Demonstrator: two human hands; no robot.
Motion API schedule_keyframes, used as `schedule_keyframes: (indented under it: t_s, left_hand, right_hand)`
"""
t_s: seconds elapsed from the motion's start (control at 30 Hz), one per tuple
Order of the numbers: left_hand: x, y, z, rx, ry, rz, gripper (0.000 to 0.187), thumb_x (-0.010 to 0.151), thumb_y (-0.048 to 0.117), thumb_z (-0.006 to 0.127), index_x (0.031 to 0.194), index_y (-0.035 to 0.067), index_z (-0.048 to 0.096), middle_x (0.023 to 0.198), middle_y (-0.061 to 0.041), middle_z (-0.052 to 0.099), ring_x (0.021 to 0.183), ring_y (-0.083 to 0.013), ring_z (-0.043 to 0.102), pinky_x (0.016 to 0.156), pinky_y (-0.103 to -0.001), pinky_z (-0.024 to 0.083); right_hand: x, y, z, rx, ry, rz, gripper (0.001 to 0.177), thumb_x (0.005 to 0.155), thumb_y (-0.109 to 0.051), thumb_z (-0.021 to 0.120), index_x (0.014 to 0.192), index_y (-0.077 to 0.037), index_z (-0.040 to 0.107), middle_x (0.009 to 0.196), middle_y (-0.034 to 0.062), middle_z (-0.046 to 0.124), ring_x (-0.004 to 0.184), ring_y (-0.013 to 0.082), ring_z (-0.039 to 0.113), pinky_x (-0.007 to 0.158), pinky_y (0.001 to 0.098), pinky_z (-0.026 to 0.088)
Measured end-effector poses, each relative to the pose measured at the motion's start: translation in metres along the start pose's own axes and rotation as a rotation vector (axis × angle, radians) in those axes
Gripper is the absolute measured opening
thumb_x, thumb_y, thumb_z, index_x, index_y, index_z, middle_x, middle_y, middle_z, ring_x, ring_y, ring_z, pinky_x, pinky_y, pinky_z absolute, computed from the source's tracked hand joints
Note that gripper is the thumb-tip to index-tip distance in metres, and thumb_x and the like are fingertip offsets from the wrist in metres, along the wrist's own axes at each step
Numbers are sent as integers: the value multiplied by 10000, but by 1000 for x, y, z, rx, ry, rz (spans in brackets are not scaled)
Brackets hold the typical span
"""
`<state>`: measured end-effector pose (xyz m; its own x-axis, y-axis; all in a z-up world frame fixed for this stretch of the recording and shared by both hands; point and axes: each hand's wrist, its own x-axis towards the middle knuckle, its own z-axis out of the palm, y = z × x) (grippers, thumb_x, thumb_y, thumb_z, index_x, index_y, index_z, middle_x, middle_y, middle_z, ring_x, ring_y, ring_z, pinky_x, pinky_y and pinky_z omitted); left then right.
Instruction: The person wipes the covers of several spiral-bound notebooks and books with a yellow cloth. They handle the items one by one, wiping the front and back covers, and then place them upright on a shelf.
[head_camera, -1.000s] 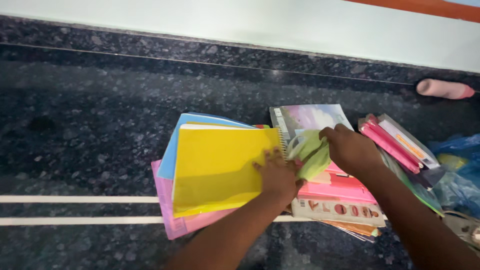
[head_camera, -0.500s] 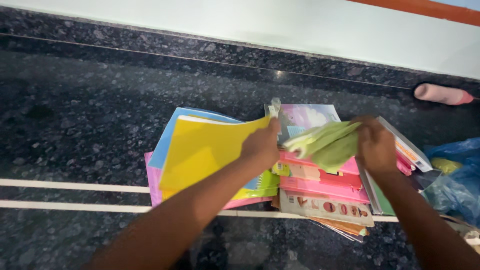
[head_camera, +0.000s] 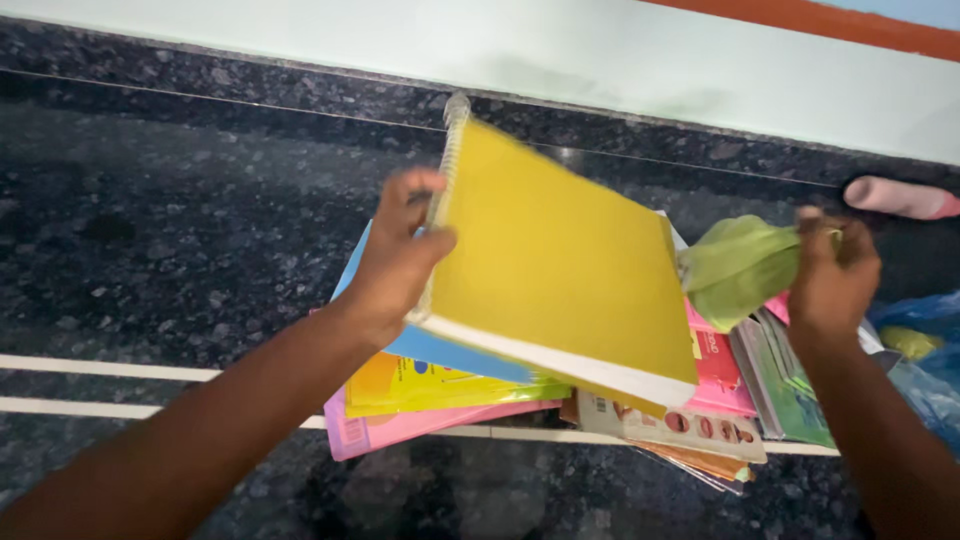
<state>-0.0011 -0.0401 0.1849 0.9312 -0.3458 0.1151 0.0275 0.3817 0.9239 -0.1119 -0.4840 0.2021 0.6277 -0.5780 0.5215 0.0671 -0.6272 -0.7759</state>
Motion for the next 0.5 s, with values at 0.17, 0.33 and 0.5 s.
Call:
schedule_keyframes:
  t_s: [0.17, 0.33, 0.5]
  left_hand:
    - [-3, -102, -80, 409, 22, -531, 762, 808, 58, 686, 1446, 198, 295, 1017, -161, 622, 897, -257, 661, 749, -408, 552]
    - [-3, -137, -107, 866, -90, -374, 1085, 718, 113, 865, 1541, 128, 157, 1181, -258, 654, 1048, -337, 690, 876, -397, 552]
    - [8, -128, -105, 701, -80, -588, 1292, 648, 75, 851, 1611, 151, -7, 1296, -200, 623, 1109, -340, 694, 858, -474, 620]
  right_hand:
    - [-25, -2, 40, -311, -153, -128, 335, 896, -230, 844, 1064, -30, 633, 953, 148, 682, 846, 238, 661, 769, 386, 531]
    - [-66, -60, 113, -341, -397, -486, 251, 861, -108, 802, 1035, -48, 632, 1014, 184, 697, 929, 395, 692, 796, 445, 553]
    - [-83, -202, 133, -81, -349, -784, 182, 982, -42, 727, 1115, -49, 604, 1053, 149, 696, 930, 372, 668, 769, 444, 520]
